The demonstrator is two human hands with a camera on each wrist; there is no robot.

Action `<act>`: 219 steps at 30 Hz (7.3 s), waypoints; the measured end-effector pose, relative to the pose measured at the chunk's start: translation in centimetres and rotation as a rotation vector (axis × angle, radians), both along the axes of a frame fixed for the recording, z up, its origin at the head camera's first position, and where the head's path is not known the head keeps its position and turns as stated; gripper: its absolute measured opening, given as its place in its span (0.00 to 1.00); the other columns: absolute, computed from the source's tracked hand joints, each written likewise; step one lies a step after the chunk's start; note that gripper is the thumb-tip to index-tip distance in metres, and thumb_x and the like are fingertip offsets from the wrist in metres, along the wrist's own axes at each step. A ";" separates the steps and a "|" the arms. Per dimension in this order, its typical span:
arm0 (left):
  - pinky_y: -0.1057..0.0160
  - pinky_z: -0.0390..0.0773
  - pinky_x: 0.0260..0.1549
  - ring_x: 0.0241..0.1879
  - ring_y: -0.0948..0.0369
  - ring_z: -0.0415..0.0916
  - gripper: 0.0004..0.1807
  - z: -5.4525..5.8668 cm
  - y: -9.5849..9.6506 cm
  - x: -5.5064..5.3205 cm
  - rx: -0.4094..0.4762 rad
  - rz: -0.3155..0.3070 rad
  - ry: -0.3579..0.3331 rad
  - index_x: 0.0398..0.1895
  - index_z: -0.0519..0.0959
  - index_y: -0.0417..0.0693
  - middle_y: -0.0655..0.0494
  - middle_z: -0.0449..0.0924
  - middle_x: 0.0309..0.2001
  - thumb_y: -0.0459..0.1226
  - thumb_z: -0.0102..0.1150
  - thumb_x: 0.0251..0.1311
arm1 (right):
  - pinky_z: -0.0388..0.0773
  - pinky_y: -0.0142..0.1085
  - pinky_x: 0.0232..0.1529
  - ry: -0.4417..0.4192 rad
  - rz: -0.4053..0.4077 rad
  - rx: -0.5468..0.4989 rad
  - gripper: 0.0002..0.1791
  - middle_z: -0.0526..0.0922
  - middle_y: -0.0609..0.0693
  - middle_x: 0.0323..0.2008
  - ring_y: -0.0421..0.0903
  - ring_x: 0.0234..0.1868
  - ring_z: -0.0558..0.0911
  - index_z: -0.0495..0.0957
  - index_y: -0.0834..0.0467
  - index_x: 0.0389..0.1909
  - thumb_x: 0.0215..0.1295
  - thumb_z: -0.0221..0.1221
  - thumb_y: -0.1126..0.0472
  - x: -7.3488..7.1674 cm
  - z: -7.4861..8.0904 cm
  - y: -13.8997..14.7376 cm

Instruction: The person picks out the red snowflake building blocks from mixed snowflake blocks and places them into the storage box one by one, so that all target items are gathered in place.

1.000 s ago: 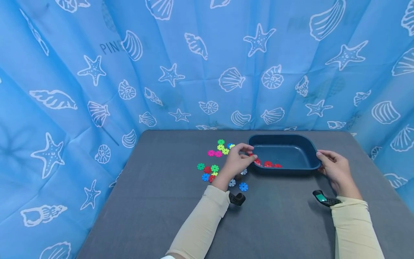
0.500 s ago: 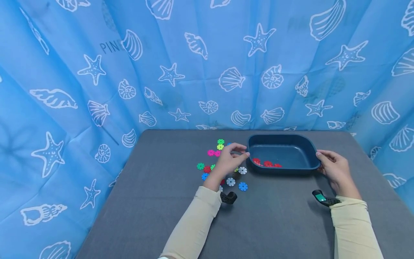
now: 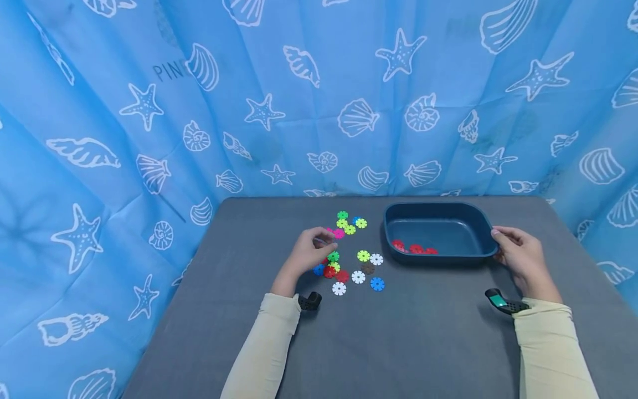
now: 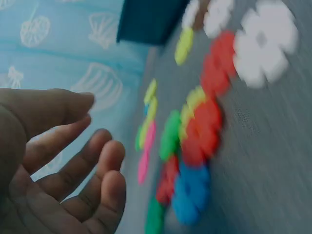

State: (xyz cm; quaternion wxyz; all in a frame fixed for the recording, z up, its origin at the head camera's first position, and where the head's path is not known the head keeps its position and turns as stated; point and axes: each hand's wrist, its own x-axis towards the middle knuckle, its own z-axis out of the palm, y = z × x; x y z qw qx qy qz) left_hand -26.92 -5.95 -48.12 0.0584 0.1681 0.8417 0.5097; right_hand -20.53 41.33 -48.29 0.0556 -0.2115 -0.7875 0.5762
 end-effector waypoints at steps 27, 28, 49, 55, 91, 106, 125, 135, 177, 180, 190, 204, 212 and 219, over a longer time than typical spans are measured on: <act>0.59 0.81 0.41 0.40 0.56 0.77 0.16 -1.6 -3.0 -0.2 -0.149 -0.006 -0.094 0.52 0.86 0.44 0.49 0.83 0.44 0.27 0.73 0.61 | 0.82 0.28 0.32 -0.006 -0.038 -0.052 0.12 0.78 0.35 0.41 0.36 0.35 0.78 0.78 0.44 0.58 0.81 0.56 0.46 -0.1 0.0 -0.5; 0.60 0.81 0.41 0.40 0.57 0.76 0.16 -1.6 -2.9 -0.1 -0.160 -0.005 -0.088 0.52 0.86 0.45 0.49 0.83 0.44 0.28 0.73 0.61 | 0.82 0.28 0.32 -0.006 -0.038 -0.050 0.12 0.78 0.35 0.41 0.35 0.35 0.78 0.78 0.43 0.57 0.81 0.56 0.46 -0.1 0.0 -0.5; 0.55 0.81 0.44 0.42 0.56 0.76 0.09 -1.3 -1.9 0.6 -0.270 0.063 -0.042 0.46 0.85 0.46 0.49 0.81 0.46 0.35 0.73 0.65 | 0.82 0.27 0.33 -0.005 -0.043 -0.031 0.12 0.78 0.35 0.42 0.35 0.37 0.79 0.77 0.43 0.58 0.81 0.55 0.46 -0.4 -0.4 -0.4; 0.60 0.79 0.38 0.36 0.57 0.76 0.06 -1.5 -2.0 0.3 -0.218 0.057 -0.051 0.45 0.84 0.47 0.52 0.80 0.39 0.34 0.70 0.67 | 0.82 0.27 0.33 -0.013 -0.037 -0.027 0.15 0.77 0.35 0.43 0.35 0.38 0.78 0.77 0.45 0.61 0.81 0.55 0.45 -0.3 -0.3 -0.4; 0.51 0.87 0.51 0.52 0.39 0.86 0.06 0.7 9.6 -0.1 0.301 -0.098 -0.188 0.49 0.86 0.51 0.56 0.84 0.45 0.39 0.67 0.72 | 0.82 0.26 0.33 0.010 -0.038 -0.071 0.14 0.78 0.37 0.43 0.35 0.37 0.79 0.78 0.45 0.58 0.80 0.57 0.45 -0.1 -0.4 -0.6; 0.56 0.86 0.52 0.45 0.59 0.88 0.15 0.9 10.7 0.5 0.257 -0.092 -0.212 0.55 0.84 0.45 0.58 0.84 0.45 0.41 0.68 0.72 | 0.82 0.27 0.34 -0.006 -0.028 -0.022 0.18 0.77 0.37 0.44 0.36 0.39 0.78 0.76 0.48 0.63 0.81 0.55 0.45 -0.2 -0.3 -0.6; 0.58 0.85 0.47 0.46 0.59 0.84 0.14 0.2 4.0 0.0 0.159 -0.061 -0.085 0.55 0.85 0.46 0.55 0.85 0.50 0.42 0.67 0.72 | 0.82 0.27 0.33 0.005 -0.040 -0.039 0.17 0.77 0.37 0.43 0.36 0.37 0.78 0.77 0.48 0.61 0.81 0.56 0.45 -0.2 -0.3 -0.5; 0.54 0.85 0.51 0.49 0.55 0.83 0.17 -0.5 -1.0 0.2 0.014 -0.106 -0.052 0.58 0.83 0.39 0.44 0.85 0.55 0.39 0.66 0.72 | 0.82 0.27 0.34 -0.001 -0.027 -0.050 0.20 0.77 0.36 0.43 0.35 0.36 0.78 0.76 0.50 0.64 0.81 0.55 0.45 -0.1 -0.6 -0.7; 0.62 0.83 0.36 0.39 0.57 0.81 0.06 0.0 0.0 0.6 -0.121 -0.178 -0.053 0.46 0.85 0.48 0.52 0.83 0.45 0.32 0.67 0.69 | 0.82 0.27 0.33 -0.009 -0.050 -0.043 0.15 0.77 0.35 0.42 0.35 0.36 0.78 0.77 0.44 0.59 0.81 0.55 0.44 -0.2 -0.3 -0.4; 0.62 0.84 0.42 0.42 0.57 0.82 0.08 0.3 1.3 0.5 -0.044 -0.189 -0.044 0.49 0.86 0.47 0.51 0.84 0.47 0.33 0.68 0.69 | 0.82 0.27 0.33 -0.013 -0.046 -0.044 0.16 0.77 0.35 0.41 0.35 0.36 0.78 0.77 0.45 0.60 0.81 0.55 0.44 -0.1 -0.4 -0.5; 0.46 0.87 0.54 0.48 0.48 0.87 0.10 1.2 6.6 -0.1 0.219 -0.153 -0.152 0.52 0.86 0.49 0.53 0.85 0.46 0.36 0.68 0.70 | 0.82 0.27 0.34 -0.016 -0.046 -0.033 0.20 0.77 0.35 0.42 0.35 0.36 0.78 0.76 0.49 0.65 0.81 0.55 0.44 -0.1 -0.3 -0.6; 0.55 0.87 0.52 0.42 0.60 0.88 0.08 1.2 10.9 0.3 0.271 -0.057 -0.245 0.49 0.86 0.54 0.56 0.86 0.42 0.36 0.69 0.70 | 0.82 0.27 0.35 -0.021 -0.033 0.009 0.31 0.75 0.38 0.45 0.36 0.39 0.78 0.71 0.58 0.74 0.82 0.52 0.43 -0.2 -0.3 -0.6; 0.56 0.87 0.50 0.42 0.60 0.89 0.09 0.8 11.1 0.3 0.258 -0.053 -0.235 0.51 0.86 0.52 0.56 0.86 0.39 0.37 0.69 0.70 | 0.82 0.27 0.35 -0.022 -0.031 -0.007 0.27 0.76 0.37 0.45 0.36 0.39 0.78 0.73 0.55 0.71 0.82 0.52 0.43 -0.1 -0.3 -0.5; 0.53 0.87 0.52 0.41 0.63 0.87 0.16 0.9 10.7 0.3 0.259 -0.077 -0.238 0.57 0.84 0.42 0.56 0.87 0.41 0.38 0.69 0.71 | 0.83 0.27 0.36 -0.036 -0.035 -0.010 0.31 0.75 0.38 0.45 0.36 0.39 0.77 0.71 0.57 0.74 0.81 0.52 0.41 -0.1 -0.2 -0.6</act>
